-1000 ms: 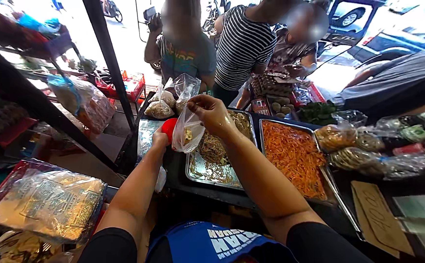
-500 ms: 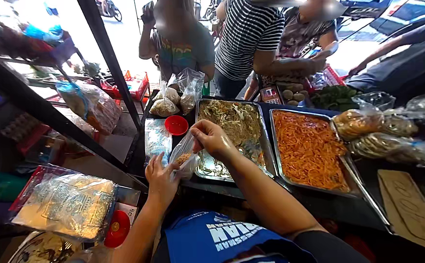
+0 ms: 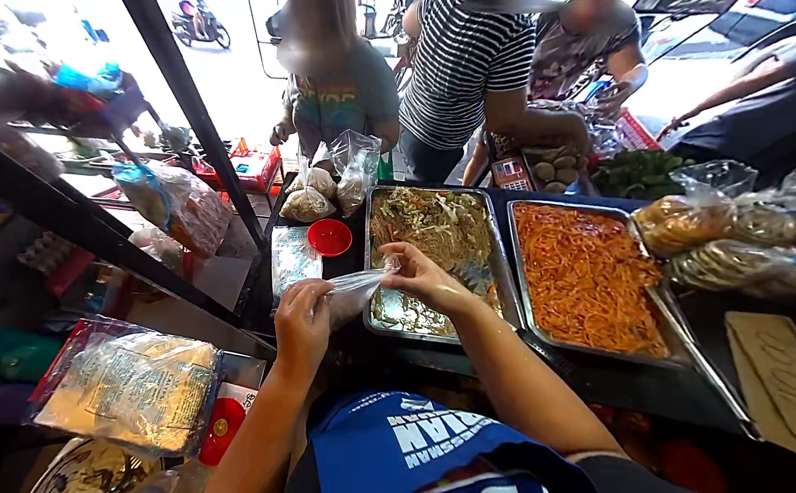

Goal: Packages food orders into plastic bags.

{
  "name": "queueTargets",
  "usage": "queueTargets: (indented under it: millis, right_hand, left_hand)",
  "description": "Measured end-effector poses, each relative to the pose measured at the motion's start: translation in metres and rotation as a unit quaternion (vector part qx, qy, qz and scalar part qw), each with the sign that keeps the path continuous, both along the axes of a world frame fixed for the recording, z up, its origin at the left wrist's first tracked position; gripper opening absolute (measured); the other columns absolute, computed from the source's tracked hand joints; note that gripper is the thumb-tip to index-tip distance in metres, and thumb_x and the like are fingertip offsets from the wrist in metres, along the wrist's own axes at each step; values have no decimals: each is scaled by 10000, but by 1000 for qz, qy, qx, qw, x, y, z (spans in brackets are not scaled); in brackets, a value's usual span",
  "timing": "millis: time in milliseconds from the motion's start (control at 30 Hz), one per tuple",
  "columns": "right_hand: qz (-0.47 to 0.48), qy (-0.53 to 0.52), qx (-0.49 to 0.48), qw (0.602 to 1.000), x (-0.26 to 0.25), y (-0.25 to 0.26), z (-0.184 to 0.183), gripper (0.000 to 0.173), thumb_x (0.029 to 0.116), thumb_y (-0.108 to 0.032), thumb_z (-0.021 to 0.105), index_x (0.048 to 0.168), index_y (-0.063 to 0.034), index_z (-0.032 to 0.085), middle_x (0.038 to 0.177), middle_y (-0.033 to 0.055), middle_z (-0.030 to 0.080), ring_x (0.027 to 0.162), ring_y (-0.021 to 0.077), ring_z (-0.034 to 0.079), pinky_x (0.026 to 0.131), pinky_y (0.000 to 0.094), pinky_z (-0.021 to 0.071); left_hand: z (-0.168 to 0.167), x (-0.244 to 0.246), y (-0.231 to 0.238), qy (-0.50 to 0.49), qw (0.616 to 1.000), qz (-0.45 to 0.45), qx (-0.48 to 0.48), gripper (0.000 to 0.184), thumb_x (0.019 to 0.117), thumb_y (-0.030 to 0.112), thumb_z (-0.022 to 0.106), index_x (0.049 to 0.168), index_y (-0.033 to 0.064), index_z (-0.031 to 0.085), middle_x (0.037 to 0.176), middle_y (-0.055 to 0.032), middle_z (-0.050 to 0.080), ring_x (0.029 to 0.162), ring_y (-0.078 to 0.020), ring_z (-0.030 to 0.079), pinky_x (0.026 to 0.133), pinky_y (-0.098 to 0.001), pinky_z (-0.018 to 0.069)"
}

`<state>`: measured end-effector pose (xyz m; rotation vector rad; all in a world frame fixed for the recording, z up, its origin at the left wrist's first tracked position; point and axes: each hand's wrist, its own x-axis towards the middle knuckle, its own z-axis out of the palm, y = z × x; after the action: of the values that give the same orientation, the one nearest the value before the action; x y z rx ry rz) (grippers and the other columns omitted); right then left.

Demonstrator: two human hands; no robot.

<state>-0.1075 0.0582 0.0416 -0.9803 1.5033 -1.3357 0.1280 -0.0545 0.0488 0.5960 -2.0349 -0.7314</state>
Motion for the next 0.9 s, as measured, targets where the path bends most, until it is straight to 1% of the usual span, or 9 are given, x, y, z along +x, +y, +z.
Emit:
queueTargets:
  millis: [67, 167, 233, 433, 600, 700, 800, 833, 900]
  right_hand:
    - [33, 152, 56, 986, 2, -5, -2, 672, 863, -273, 835, 1457, -173, 538, 1038, 73, 622, 847, 150, 619, 784, 361, 556]
    - [-12, 193, 7, 981, 10, -15, 1, 147, 885, -193, 788, 994, -100, 757, 951, 42, 644, 839, 128, 608, 755, 333, 529]
    - [-20, 188, -20, 982, 15, -15, 2, 66, 899, -137, 752, 928, -85, 723, 985, 55, 644, 844, 139, 633, 739, 336, 564]
    - [1, 148, -17, 989, 29, -24, 13, 210, 888, -57, 753, 1052, -63, 622, 973, 81, 676, 796, 147, 674, 737, 344, 597]
    - [213, 203, -16, 956, 38, -44, 18, 533, 838, -80, 820, 1315, -21, 590, 1152, 150, 647, 990, 183, 653, 883, 353, 562]
    - [207, 274, -48, 938, 43, -49, 16, 259, 856, -150, 818, 1034, 3, 708, 1010, 123, 646, 945, 189, 623, 852, 364, 535]
    - [194, 306, -42, 931, 40, -50, 24, 222, 868, -182, 810, 918, -14, 673, 942, 106, 622, 908, 207, 609, 827, 402, 523]
    - [195, 308, -47, 930, 41, -50, 27, 217, 866, -172, 812, 929, -11, 681, 936, 108, 636, 902, 207, 616, 829, 405, 522]
    - [203, 315, -63, 925, 48, -51, 32, 204, 857, -143, 816, 953, -4, 701, 935, 110, 664, 899, 210, 637, 833, 417, 537]
  left_hand:
    - [-2, -2, -1, -23, 999, -17, 21, 102, 945, 53, 668, 983, 44, 762, 995, -53, 744, 955, -118, 708, 895, -302, 594]
    - [18, -1, 4, 27, 999, -27, 1, 114, 929, 17, 659, 960, 38, 766, 1004, -51, 757, 993, -121, 711, 914, -301, 591]
    - [14, 0, 6, 18, 999, -26, 12, 112, 941, 13, 649, 979, 28, 754, 1015, -57, 741, 986, -112, 708, 895, -285, 600]
    - [2, 0, 4, 21, 1000, -10, 13, 83, 903, -4, 661, 957, -1, 723, 972, -80, 719, 928, -120, 701, 839, -288, 606]
    - [6, -16, -1, -14, 993, -93, 68, 150, 889, 56, 669, 1021, 40, 738, 944, -31, 721, 862, -83, 685, 823, -280, 594]
    - [3, -7, -14, 15, 963, -184, 195, 476, 882, 104, 710, 1342, 52, 598, 1186, -66, 674, 1121, -173, 638, 993, -391, 537]
    - [-33, 3, -38, -37, 906, -262, 331, 1172, 722, 256, 818, 1643, 145, 102, 1626, -105, 322, 1478, -223, 359, 1186, -437, 382]
    - [-46, 1, -38, -67, 901, -266, 337, 1280, 683, 284, 880, 1646, 109, 54, 1662, -131, 271, 1500, -224, 341, 1194, -432, 384]
    - [-55, -10, -27, -98, 899, -245, 350, 1208, 663, 206, 946, 1597, -3, 209, 1555, -174, 437, 1400, -192, 487, 1148, -374, 458]
